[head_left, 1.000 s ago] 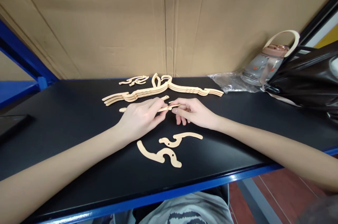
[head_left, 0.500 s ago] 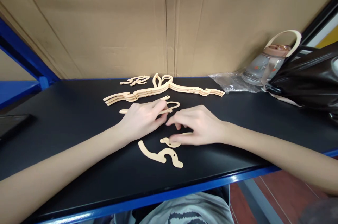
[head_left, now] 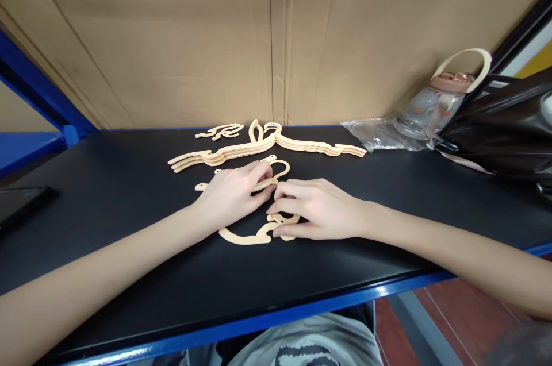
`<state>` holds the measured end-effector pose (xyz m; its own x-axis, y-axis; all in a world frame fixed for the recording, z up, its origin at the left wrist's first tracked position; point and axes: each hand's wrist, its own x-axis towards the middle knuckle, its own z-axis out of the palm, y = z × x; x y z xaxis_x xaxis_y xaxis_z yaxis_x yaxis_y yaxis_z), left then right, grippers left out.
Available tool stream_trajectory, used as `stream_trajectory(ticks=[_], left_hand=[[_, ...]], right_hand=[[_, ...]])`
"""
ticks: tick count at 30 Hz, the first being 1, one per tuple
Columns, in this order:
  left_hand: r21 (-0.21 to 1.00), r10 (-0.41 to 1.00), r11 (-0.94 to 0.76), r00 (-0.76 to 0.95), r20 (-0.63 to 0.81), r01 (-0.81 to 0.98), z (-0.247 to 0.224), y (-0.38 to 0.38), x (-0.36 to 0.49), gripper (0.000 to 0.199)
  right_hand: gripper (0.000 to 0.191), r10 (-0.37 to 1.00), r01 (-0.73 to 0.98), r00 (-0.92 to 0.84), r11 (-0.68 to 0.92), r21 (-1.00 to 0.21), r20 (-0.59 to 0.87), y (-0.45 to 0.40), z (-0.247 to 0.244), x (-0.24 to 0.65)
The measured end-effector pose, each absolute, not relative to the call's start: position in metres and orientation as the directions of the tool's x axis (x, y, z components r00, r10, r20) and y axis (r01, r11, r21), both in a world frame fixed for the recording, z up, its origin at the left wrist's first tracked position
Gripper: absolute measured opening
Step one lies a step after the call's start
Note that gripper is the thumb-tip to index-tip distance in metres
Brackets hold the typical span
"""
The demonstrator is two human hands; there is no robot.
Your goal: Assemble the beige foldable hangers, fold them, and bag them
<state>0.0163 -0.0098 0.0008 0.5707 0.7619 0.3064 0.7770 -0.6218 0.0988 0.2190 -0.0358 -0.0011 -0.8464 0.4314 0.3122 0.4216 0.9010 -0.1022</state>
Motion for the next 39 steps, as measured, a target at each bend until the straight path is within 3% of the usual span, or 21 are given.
stream_trajectory(ticks=[9, 16, 18, 22, 27, 39], left_hand=[[-0.029, 0.708, -0.620, 0.575, 0.411, 0.784, -0.001, -0.011, 0.016, 0.012], [-0.009, 0.733, -0.597, 0.550, 0.399, 0.803, -0.001, -0.009, 0.014, 0.019], [-0.078, 0.703, -0.591, 0.560, 0.439, 0.803, 0.002, -0.010, 0.012, 0.024], [-0.326, 0.658, -0.463, 0.566, 0.497, 0.824, 0.012, -0.013, 0.007, 0.032], [-0.459, 0.730, -0.320, 0.525, 0.438, 0.829, 0.013, -0.008, -0.004, 0.032], [-0.492, 0.773, -0.294, 0.506, 0.381, 0.820, 0.010, 0.001, -0.011, 0.033]], right_hand=[[0.026, 0.491, 0.460, -0.811, 0.871, -0.172, 0.317, -0.027, -0.003, 0.223], [0.026, 0.488, 0.459, -0.815, 0.873, -0.166, 0.312, -0.026, -0.004, 0.225], [0.027, 0.489, 0.461, -0.816, 0.872, -0.163, 0.307, -0.026, -0.004, 0.225], [0.036, 0.493, 0.468, -0.815, 0.870, -0.155, 0.305, -0.028, -0.002, 0.225], [0.038, 0.480, 0.459, -0.828, 0.877, -0.141, 0.290, -0.028, -0.001, 0.225], [0.036, 0.480, 0.469, -0.834, 0.876, -0.107, 0.272, -0.029, 0.000, 0.225]])
